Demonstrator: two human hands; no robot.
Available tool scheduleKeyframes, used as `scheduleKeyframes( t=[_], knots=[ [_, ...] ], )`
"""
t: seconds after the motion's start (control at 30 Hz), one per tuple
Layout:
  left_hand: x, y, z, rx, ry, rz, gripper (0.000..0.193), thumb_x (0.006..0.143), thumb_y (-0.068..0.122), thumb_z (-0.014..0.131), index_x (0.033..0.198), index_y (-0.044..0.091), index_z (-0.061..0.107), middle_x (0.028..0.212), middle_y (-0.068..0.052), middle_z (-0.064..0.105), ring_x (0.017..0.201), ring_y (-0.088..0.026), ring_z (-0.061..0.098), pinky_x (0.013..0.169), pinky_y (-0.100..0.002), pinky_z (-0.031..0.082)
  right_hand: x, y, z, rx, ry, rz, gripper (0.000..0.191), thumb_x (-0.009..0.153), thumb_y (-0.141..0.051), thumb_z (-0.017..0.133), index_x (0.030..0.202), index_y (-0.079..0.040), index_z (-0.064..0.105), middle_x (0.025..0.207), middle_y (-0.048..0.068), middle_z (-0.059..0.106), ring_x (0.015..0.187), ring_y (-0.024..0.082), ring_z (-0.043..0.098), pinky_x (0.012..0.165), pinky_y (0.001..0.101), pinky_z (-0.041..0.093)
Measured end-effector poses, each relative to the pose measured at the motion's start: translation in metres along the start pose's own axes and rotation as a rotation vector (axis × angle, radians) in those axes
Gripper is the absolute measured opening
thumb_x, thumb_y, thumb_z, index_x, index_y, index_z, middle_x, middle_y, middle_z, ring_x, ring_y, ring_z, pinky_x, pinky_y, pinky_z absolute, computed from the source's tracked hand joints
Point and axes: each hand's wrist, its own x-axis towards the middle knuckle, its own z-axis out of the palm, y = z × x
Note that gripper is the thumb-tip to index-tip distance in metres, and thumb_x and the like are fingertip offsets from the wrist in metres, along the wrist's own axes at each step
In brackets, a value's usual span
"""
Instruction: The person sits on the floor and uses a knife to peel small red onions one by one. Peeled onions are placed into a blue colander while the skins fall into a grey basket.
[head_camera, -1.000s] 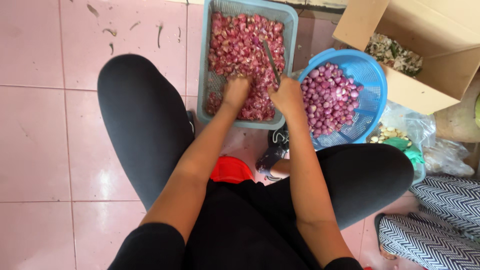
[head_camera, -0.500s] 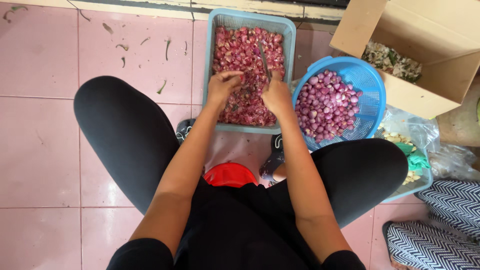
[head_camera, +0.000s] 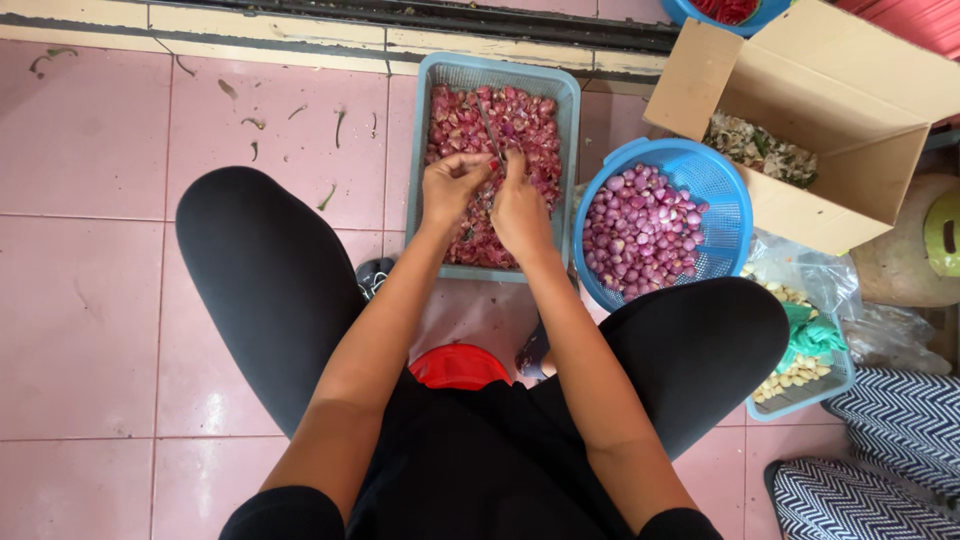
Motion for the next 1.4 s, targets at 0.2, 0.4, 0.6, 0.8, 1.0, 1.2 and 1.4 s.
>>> scheduleKeyframes(
  t=[0.2, 0.4, 0.6, 0.8, 1.0, 1.2, 1.4],
  knots=[
    [-0.006, -0.004, 0.002, 0.1, 0.015, 0.064, 0.009, 0.09, -0.002, 0.076, 0.099, -0.005, 0.077, 0.089, -0.007, 0.077, 0.076, -0.007, 0.068, 0.07, -0.021, 0.057, -0.002, 0.005, 0.013, -0.123, 0.007, -0.01, 0.044, 0.092, -0.001, 0.052, 0.134, -0.001, 0.037, 0.112, 0.037, 0.065, 0.087, 0.055, 0.067, 0.075, 0.0628, 0.051],
    [-0.015, 0.002, 0.009, 0.157, 0.017, 0.116, 0.01, 0.088, -0.001, 0.078, 0.097, -0.004, 0.078, 0.091, -0.006, 0.078, 0.078, -0.005, 0.069, 0.071, -0.02, 0.058, -0.001, 0.01, 0.02, -0.1, -0.02, 0.053, 0.031, 0.094, -0.003, 0.054, 0.118, 0.001, 0.035, 0.105, 0.037, 0.065, 0.089, 0.056, 0.066, 0.075, 0.0627, 0.051],
    [-0.031, 0.018, 0.016, 0.434, 0.001, 0.296, 0.012, 0.086, 0.002, 0.082, 0.096, -0.004, 0.079, 0.087, -0.005, 0.077, 0.074, -0.005, 0.069, 0.065, -0.02, 0.055, 0.003, 0.025, 0.025, -0.013, -0.155, 0.179, 0.039, 0.09, -0.005, 0.061, 0.118, 0.002, 0.035, 0.092, 0.033, 0.069, 0.089, 0.051, 0.068, 0.073, 0.0588, 0.052],
    [-0.021, 0.013, 0.008, 0.257, -0.086, 0.128, 0.011, 0.089, 0.003, 0.08, 0.099, -0.002, 0.08, 0.085, -0.008, 0.077, 0.068, -0.007, 0.064, 0.06, -0.02, 0.049, 0.015, 0.05, 0.018, 0.276, -0.151, 0.081, 0.029, 0.094, 0.001, 0.05, 0.122, -0.003, 0.042, 0.087, 0.026, 0.07, 0.079, 0.039, 0.073, 0.064, 0.0499, 0.055],
    [0.003, 0.003, -0.017, -0.081, -0.157, -0.259, 0.012, 0.09, 0.004, 0.074, 0.1, -0.001, 0.076, 0.087, -0.008, 0.078, 0.074, -0.011, 0.072, 0.069, -0.023, 0.062, 0.013, 0.047, -0.003, 0.656, -0.444, 0.172, 0.03, 0.101, 0.002, 0.048, 0.129, 0.0, 0.037, 0.09, 0.031, 0.062, 0.074, 0.057, 0.057, 0.061, 0.0565, 0.044],
    [-0.009, 0.004, -0.002, 0.116, 0.004, 0.163, 0.012, 0.089, -0.004, 0.077, 0.101, -0.004, 0.077, 0.092, -0.009, 0.077, 0.079, -0.009, 0.069, 0.071, -0.022, 0.056, 0.005, 0.01, 0.01, 0.004, -0.111, 0.009, 0.051, 0.086, 0.005, 0.054, 0.132, -0.001, 0.033, 0.08, 0.032, 0.066, 0.079, 0.052, 0.067, 0.069, 0.062, 0.048],
    [-0.028, 0.035, 0.013, 0.466, 0.052, 0.486, 0.013, 0.084, -0.002, 0.081, 0.097, 0.002, 0.078, 0.102, -0.008, 0.077, 0.089, -0.012, 0.074, 0.078, -0.025, 0.063, 0.005, 0.009, 0.014, 0.039, -0.103, 0.078, 0.045, 0.09, 0.002, 0.054, 0.129, -0.001, 0.032, 0.082, 0.033, 0.067, 0.082, 0.054, 0.066, 0.07, 0.0634, 0.047]
  ],
)
